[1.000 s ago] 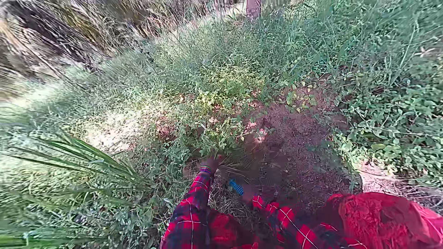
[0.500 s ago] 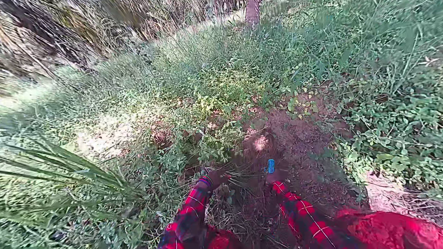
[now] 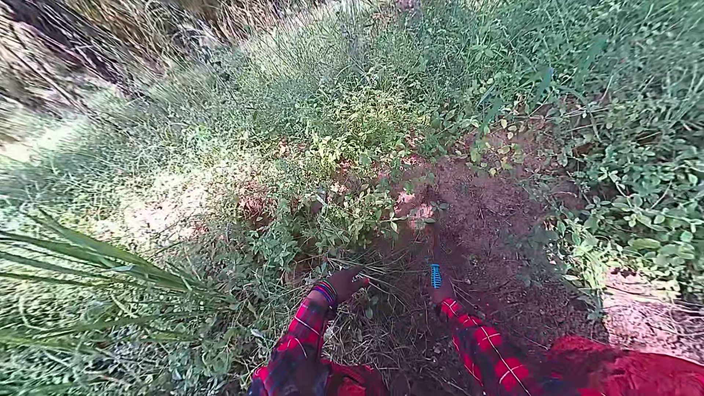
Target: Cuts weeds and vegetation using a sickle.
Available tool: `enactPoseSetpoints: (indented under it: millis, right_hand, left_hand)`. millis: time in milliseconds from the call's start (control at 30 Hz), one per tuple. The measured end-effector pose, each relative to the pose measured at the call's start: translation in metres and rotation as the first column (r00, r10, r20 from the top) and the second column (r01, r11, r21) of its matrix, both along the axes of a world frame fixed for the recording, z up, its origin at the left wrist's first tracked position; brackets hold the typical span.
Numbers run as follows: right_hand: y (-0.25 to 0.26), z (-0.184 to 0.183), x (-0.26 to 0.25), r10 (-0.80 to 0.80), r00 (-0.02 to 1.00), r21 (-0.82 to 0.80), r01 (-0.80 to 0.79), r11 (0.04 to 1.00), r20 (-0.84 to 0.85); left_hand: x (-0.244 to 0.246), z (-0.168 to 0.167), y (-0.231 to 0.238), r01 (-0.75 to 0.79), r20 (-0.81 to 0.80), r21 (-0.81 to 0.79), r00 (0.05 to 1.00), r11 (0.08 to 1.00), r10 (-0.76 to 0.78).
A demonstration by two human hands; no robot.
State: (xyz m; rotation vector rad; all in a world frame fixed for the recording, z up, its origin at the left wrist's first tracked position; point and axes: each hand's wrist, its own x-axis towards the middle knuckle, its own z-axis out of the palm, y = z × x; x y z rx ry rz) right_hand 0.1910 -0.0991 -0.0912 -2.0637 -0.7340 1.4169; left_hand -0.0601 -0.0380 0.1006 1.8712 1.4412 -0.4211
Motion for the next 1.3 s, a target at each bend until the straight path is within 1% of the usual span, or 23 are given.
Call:
enactPoseSetpoints:
  millis: [67,133,200,300,333,367,433,500,533,567,633,700,767,800,900,967,1033,1100,1167,1233,1300]
  right_hand:
    - [-0.008,0.006,-0.002,0.089,0.991,-0.074,-0.082,0.994,0.101]
    - [-0.004,0.016,-0.006,0.127,0.978,-0.061,-0.118,0.991,0.165]
    - [0.005,0.03,-0.008,0.085,0.98,0.007,-0.088,0.996,0.18]
    - [0.028,0.045,-0.005,-0.034,0.982,0.163,0.003,0.987,0.188]
    - [0.035,0.049,-0.002,-0.043,0.98,0.182,0.008,0.983,0.194]
    - [0.041,0.051,0.002,-0.029,0.978,0.171,-0.006,0.985,0.204]
    - [0.048,0.048,0.012,0.072,0.974,0.068,-0.088,0.994,0.214]
    - [0.047,0.035,0.022,0.193,0.962,-0.052,-0.187,0.981,0.191]
    - [0.043,0.025,0.026,0.2,0.966,-0.055,-0.193,0.98,0.163]
    - [0.04,0.014,0.029,0.176,0.977,-0.026,-0.174,0.984,0.122]
    - [0.029,-0.003,0.032,0.066,0.998,0.049,-0.065,0.997,-0.017]
    - [0.008,-0.022,0.026,-0.038,0.987,0.043,0.045,0.998,-0.158]
    - [-0.003,-0.037,0.017,-0.103,0.967,0.042,0.115,0.992,-0.233]
    - [-0.006,-0.036,0.012,-0.11,0.963,0.055,0.127,0.99,-0.244]
    - [0.005,-0.035,0.009,-0.112,0.978,0.151,0.139,0.979,-0.176]
    - [0.023,-0.027,0.01,-0.169,0.972,0.236,0.205,0.95,-0.162]
    - [0.043,-0.008,0.015,-0.215,0.965,0.264,0.249,0.932,-0.151]
    - [0.059,0.004,0.025,-0.19,0.976,0.243,0.21,0.947,-0.105]
    - [0.068,0.007,0.038,-0.079,0.996,0.157,0.084,0.984,-0.042]
    - [0.065,0.007,0.05,0.068,0.998,0.054,-0.069,0.996,0.015]
    - [0.053,0.013,0.057,0.136,0.99,0.017,-0.136,0.991,0.032]
  left_hand:
    - [0.001,0.004,-0.002,0.007,0.001,-0.003,1.0,1.0,-0.007]
    - [0.003,0.011,-0.006,-0.004,0.005,0.006,1.0,1.0,0.004]
    - [0.002,0.013,-0.009,0.001,0.013,0.023,1.0,1.0,-0.001]
    - [-0.003,0.009,-0.009,0.016,0.012,0.026,1.0,1.0,-0.016]
    - [-0.004,0.007,-0.008,0.016,0.011,0.028,1.0,0.999,-0.016]
    - [-0.004,0.005,-0.007,0.013,0.007,0.028,1.0,1.0,-0.013]
    - [-0.002,0.002,-0.002,0.001,-0.01,0.018,1.0,1.0,-0.001]
    - [-0.001,-0.001,-0.001,0.002,-0.015,0.021,1.0,1.0,-0.002]
    - [-0.001,-0.002,-0.001,0.011,-0.015,0.024,1.0,1.0,-0.01]
    - [-0.001,-0.002,-0.001,0.021,-0.014,0.028,1.0,0.999,-0.021]
    - [-0.002,-0.003,0.0,0.037,0.0,0.034,0.999,0.999,-0.037]
    - [-0.003,-0.004,-0.001,0.042,0.008,0.024,0.999,0.999,-0.042]
    - [0.0,0.001,-0.001,0.027,0.011,0.022,1.0,0.999,-0.028]
    - [0.001,0.004,-0.001,0.016,0.015,0.021,1.0,1.0,-0.017]
    - [0.001,0.004,-0.005,0.003,0.031,0.024,1.0,1.0,-0.003]
    - [-0.001,0.003,-0.007,0.012,0.019,0.018,1.0,1.0,-0.013]
    - [-0.002,0.001,-0.005,0.026,0.001,0.0,1.0,1.0,-0.026]
    - [-0.002,-0.003,-0.001,0.034,-0.02,0.005,0.999,0.999,-0.034]
    - [0.001,-0.005,0.001,0.03,-0.024,0.01,0.999,0.999,-0.03]
    - [0.005,-0.006,0.0,0.022,-0.01,0.012,1.0,1.0,-0.022]
    - [0.006,-0.003,-0.001,0.024,-0.008,0.005,1.0,1.0,-0.024]
